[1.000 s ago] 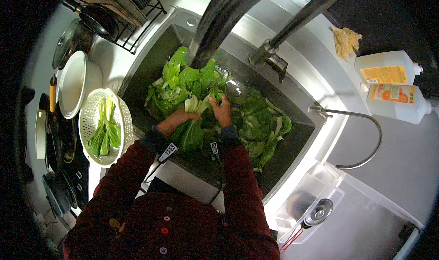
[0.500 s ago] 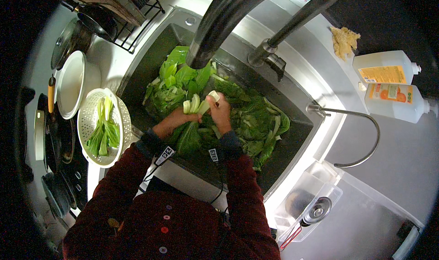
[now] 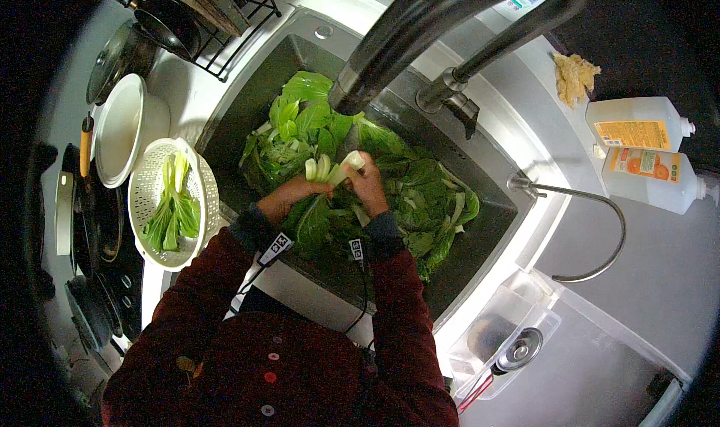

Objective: The person washes leafy green vegetables in a kitchen sink filled with water. They repeatedly pick up leaves, rinse them under running water, and place them into a white colander on the counter. The person also discards some trimmings into a nearby bin.

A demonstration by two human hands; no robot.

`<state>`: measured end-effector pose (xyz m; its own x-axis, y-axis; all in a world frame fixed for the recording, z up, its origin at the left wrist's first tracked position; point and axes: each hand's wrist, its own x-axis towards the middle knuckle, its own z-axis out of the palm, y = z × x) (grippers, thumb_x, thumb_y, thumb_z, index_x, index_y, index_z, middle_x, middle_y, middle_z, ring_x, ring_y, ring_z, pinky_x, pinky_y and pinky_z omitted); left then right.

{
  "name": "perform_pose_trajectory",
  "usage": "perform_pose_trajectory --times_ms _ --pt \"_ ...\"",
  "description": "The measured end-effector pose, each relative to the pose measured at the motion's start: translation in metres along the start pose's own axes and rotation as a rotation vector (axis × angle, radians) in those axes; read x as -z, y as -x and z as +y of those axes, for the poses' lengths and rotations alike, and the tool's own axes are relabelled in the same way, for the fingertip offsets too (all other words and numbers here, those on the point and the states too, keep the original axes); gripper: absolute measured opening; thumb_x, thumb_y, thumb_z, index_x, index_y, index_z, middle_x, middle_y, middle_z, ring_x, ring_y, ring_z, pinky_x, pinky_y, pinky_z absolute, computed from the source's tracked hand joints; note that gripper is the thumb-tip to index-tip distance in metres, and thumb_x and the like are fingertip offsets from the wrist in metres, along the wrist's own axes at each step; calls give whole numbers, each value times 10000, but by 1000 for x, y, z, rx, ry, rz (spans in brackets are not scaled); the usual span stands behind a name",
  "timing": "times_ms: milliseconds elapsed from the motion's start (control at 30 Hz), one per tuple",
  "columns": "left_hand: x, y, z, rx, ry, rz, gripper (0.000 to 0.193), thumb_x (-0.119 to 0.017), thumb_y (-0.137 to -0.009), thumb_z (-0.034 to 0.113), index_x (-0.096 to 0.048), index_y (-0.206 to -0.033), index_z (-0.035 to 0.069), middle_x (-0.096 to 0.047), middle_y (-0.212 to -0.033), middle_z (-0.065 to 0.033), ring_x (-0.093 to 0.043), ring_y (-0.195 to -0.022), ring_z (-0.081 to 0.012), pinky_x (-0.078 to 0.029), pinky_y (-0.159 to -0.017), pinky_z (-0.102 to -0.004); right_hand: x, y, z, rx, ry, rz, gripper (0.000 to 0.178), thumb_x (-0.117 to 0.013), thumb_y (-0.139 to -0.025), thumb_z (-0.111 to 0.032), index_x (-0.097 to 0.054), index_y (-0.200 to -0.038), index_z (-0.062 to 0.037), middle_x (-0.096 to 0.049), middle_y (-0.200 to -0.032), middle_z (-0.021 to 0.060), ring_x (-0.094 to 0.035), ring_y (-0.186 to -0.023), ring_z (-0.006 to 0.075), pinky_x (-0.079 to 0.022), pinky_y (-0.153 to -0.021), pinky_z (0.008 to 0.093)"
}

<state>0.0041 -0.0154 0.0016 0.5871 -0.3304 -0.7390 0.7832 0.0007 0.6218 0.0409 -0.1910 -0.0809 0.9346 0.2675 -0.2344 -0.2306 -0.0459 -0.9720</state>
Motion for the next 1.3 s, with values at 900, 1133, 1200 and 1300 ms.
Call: perform_pose_trajectory --times_ms 900,1133,1200,1300 --pt "3 -1 4 -634 -128 186 265 -633 -804 151 -569 -1033 33 -598 -917 -9 -532 -811 -86 -432 -728 -242 -2 7 -110 190 165 -201 220 -605 -769 -49 -578 -987 -57 -586 -892 62 -557 -706 128 -469 -653 286" --pt "0 26 30 -554 199 268 262 -617 -818 182 -574 -1026 29 -620 -945 -8 -540 -798 -77 -428 -702 -226 -23 17 -100 96 -16 -147 279 -564 -842 -128 -499 -1091 -21 -559 -984 47 -542 -793 138 -442 -731 265" --pt "4 32 31 -575 335 173 260 -606 -826 206 -576 -1017 33 -624 -974 -22 -543 -794 -83 -431 -692 -228 -25 30 -87 28 219 -291 222 -517 -860 -116 -519 -1044 7 -574 -885 82 -553 -789 154 -439 -688 297" --pt "3 33 25 -551 338 246 237 -564 -852 217 -574 -988 23 -622 -1002 -47 -564 -813 -114 -454 -729 -254 -28 41 -70 90 320 -234 206 -479 -861 -86 -522 -1025 29 -580 -824 151 -574 -773 229 -428 -649 337"
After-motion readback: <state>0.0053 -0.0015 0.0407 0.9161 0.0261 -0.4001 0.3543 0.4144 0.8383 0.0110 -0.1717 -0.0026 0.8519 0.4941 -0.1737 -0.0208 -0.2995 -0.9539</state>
